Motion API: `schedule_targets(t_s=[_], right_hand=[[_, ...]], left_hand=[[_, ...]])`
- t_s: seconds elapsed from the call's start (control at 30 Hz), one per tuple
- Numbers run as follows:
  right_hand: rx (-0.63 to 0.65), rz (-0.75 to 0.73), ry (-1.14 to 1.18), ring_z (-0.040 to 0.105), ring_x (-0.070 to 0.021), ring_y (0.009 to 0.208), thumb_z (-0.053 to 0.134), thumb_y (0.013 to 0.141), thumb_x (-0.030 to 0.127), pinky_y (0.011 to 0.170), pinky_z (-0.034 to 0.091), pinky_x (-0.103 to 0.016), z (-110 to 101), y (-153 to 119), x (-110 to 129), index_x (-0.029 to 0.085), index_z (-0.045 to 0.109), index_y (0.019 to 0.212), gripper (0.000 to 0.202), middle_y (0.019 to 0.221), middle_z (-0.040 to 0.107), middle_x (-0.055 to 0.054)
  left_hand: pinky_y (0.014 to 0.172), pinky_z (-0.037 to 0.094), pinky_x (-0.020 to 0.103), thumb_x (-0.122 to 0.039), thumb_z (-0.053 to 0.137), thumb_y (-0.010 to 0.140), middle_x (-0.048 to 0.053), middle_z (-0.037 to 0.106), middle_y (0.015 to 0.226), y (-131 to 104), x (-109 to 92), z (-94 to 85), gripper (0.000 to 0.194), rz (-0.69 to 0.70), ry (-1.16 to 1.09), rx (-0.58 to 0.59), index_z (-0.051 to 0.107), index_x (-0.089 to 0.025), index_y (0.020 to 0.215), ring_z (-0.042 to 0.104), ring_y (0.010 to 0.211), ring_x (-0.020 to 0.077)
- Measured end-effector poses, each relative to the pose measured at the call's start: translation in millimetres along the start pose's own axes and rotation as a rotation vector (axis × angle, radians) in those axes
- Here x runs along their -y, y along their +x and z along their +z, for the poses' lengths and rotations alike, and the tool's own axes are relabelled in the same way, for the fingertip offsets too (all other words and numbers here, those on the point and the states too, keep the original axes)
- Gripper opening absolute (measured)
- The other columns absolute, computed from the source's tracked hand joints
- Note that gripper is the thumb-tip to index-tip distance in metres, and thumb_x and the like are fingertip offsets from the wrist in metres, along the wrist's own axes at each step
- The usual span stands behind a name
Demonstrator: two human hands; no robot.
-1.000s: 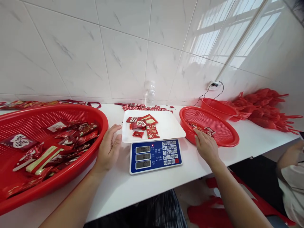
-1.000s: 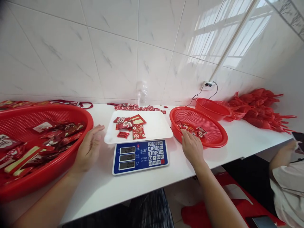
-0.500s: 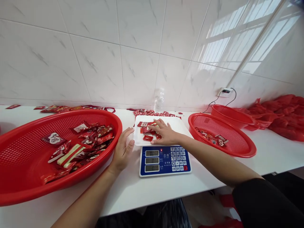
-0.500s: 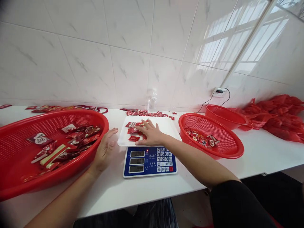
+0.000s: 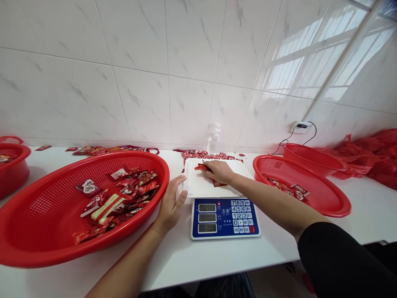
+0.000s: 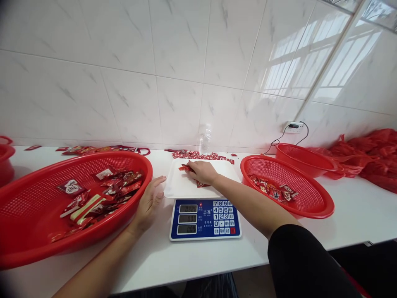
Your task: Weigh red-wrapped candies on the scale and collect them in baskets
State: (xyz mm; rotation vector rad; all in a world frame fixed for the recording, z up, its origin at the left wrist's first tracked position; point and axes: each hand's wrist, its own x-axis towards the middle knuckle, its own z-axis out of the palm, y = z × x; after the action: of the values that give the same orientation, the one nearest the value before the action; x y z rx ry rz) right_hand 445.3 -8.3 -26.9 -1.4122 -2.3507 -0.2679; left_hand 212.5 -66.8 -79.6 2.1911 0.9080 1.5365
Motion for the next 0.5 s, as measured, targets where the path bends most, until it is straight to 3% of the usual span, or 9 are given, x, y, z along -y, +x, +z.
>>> schedule_targets(t_s=[0.1,0.27,0.4,0.5], right_hand=[[-0.074,0.058,0.024,0.062,-0.0193,0.080,0.046,0.093,0.041,0.068,0.040,-0.027,-6.5,-0.3,-8.5,0.021,0.059,0.107,0.028,0.088,0.069,-0.005],[-0.226,0.217,0.055,0.063,-0.0179,0.075,0.039,0.094,0.046,0.066,0.042,-0.028,-33.5,-15.9,-38.1,0.020,0.054,0.114,0.036,0.088,0.069,-0.006],[-0.338,0.384,0.021,0.064,-0.0189,0.072,0.040,0.092,0.050,0.062,0.042,-0.029,-63.7,-51.4,-83.3,0.020,0.057,0.110,0.038,0.084,0.070,-0.007],[-0.307,0.517,-0.187,0.064,-0.0226,0.072,0.043,0.089,0.052,0.058,0.040,-0.031,-82.7,-91.0,-120.4,0.019,0.059,0.108,0.041,0.081,0.070,-0.010]], left_hand=[[0.107,0.035,0.045,-0.037,0.042,0.093,0.011,0.052,0.128,0.0,0.6,-0.2,0.037,-0.010,-0.011,-0.002,0.047,-0.022,0.126,0.046,0.125,0.0231],[0.106,0.037,0.044,-0.037,0.044,0.093,0.010,0.053,0.127,-0.1,1.1,-0.4,0.036,-0.012,-0.013,-0.007,0.048,-0.023,0.125,0.048,0.122,0.0233],[0.106,0.037,0.044,-0.039,0.044,0.093,0.010,0.054,0.127,0.5,-0.5,-0.2,0.036,-0.034,-0.030,-0.010,0.048,-0.022,0.124,0.048,0.123,0.0239],[0.106,0.038,0.043,-0.038,0.044,0.093,0.010,0.054,0.126,0.9,-2.2,0.1,0.035,-0.063,-0.065,-0.021,0.050,-0.022,0.122,0.048,0.122,0.0236]])
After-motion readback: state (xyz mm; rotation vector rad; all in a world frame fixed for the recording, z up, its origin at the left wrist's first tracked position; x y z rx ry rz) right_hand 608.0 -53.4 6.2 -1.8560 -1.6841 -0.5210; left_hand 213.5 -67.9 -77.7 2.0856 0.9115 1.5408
